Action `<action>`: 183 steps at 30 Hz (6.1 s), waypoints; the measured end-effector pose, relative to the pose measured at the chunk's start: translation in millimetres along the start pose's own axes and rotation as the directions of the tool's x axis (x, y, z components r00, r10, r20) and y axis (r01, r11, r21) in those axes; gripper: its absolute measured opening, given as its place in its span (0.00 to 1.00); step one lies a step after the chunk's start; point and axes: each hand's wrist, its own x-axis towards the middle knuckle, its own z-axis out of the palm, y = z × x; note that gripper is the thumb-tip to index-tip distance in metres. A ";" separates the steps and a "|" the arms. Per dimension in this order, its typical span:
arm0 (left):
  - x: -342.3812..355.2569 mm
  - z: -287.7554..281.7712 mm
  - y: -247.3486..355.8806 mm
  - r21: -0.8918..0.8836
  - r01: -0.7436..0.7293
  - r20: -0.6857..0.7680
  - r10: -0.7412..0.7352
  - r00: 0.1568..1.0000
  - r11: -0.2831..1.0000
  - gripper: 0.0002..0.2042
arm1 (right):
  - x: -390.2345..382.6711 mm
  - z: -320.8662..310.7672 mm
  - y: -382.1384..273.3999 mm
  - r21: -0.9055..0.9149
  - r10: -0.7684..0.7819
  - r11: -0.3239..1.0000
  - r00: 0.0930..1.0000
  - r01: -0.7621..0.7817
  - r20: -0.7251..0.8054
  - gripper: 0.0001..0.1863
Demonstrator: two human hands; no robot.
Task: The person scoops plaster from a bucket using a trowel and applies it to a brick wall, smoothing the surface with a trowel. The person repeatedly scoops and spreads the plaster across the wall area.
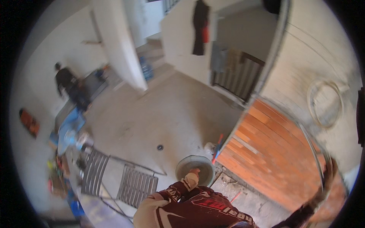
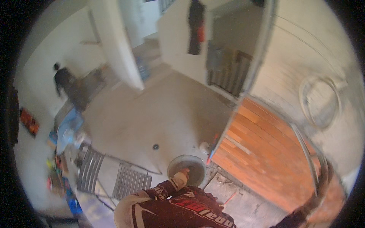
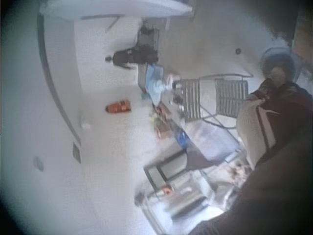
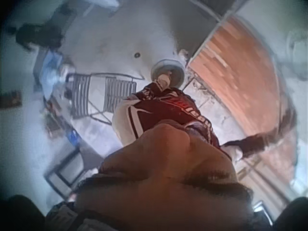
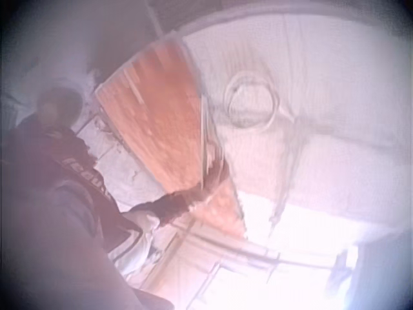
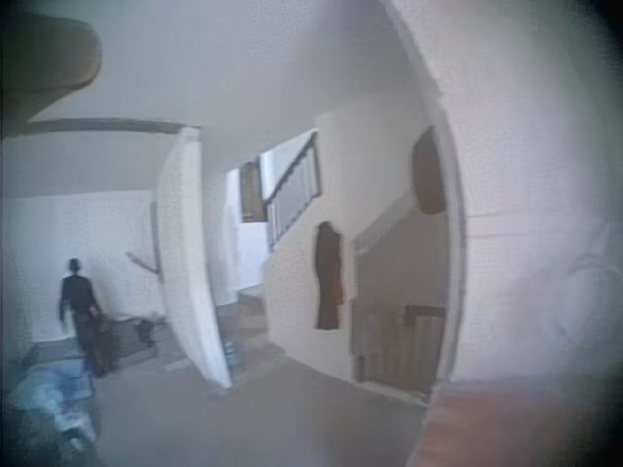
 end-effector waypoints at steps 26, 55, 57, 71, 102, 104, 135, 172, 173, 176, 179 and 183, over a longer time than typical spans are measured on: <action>-67.1 -16.1 112.7 -0.532 0.455 0.121 -0.467 0.876 0.714 0.09 | 27.3 -15.2 56.2 0.082 0.304 0.950 0.953 -0.302 -0.014 0.21; -79.4 -15.0 67.5 0.491 -0.551 0.033 0.618 0.786 0.674 0.12 | 63.3 16.7 -29.4 -0.253 -0.325 0.908 0.942 0.335 0.079 0.19; -52.3 5.1 70.2 0.343 -0.273 -0.032 0.302 0.953 0.899 0.13 | 56.0 -10.9 7.3 -0.137 0.010 0.991 1.000 -0.007 0.021 0.20; -70.1 -7.8 105.1 0.463 0.018 0.006 -0.023 1.000 0.886 0.16 | 65.5 42.3 80.5 0.339 0.258 0.899 0.961 -0.276 0.097 0.15; -71.9 -4.2 115.0 -0.425 0.498 0.199 -0.458 0.866 0.756 0.12 | 59.4 52.3 34.0 0.321 0.289 0.907 0.957 -0.272 -0.006 0.21; -80.2 -4.7 129.2 -0.414 0.508 0.231 -0.453 0.861 0.755 0.10 | 57.8 46.3 39.3 0.321 0.342 0.890 0.940 -0.324 0.000 0.21; -69.8 1.2 101.7 -0.473 0.473 0.156 -0.458 0.875 0.743 0.13 | 109.9 132.3 -54.4 0.141 -0.090 0.986 0.996 0.093 -0.029 0.18; -56.9 5.5 98.9 -0.098 0.398 -0.056 -0.405 0.913 0.912 0.19 | 8.3 183.8 -0.8 0.836 0.333 0.189 0.835 -0.515 0.439 0.26; -53.9 4.0 95.9 -0.076 0.385 -0.057 -0.390 0.919 0.920 0.18 | 7.6 185.4 -1.9 0.837 0.338 0.198 0.837 -0.510 0.430 0.26; -45.7 1.2 82.8 -0.033 0.361 -0.063 -0.362 0.930 0.932 0.17 | 9.2 191.6 -8.5 0.834 0.351 0.222 0.840 -0.504 0.414 0.25; -34.8 0.4 70.3 0.002 0.360 -0.080 -0.359 0.930 0.933 0.16 | 12.9 193.0 -9.2 0.832 0.352 0.232 0.840 -0.505 0.412 0.25; -3.2 8.8 39.0 0.101 0.374 -0.106 -0.364 0.925 0.922 0.14 | 11.4 192.7 -17.9 0.837 0.364 0.238 0.844 -0.493 0.394 0.25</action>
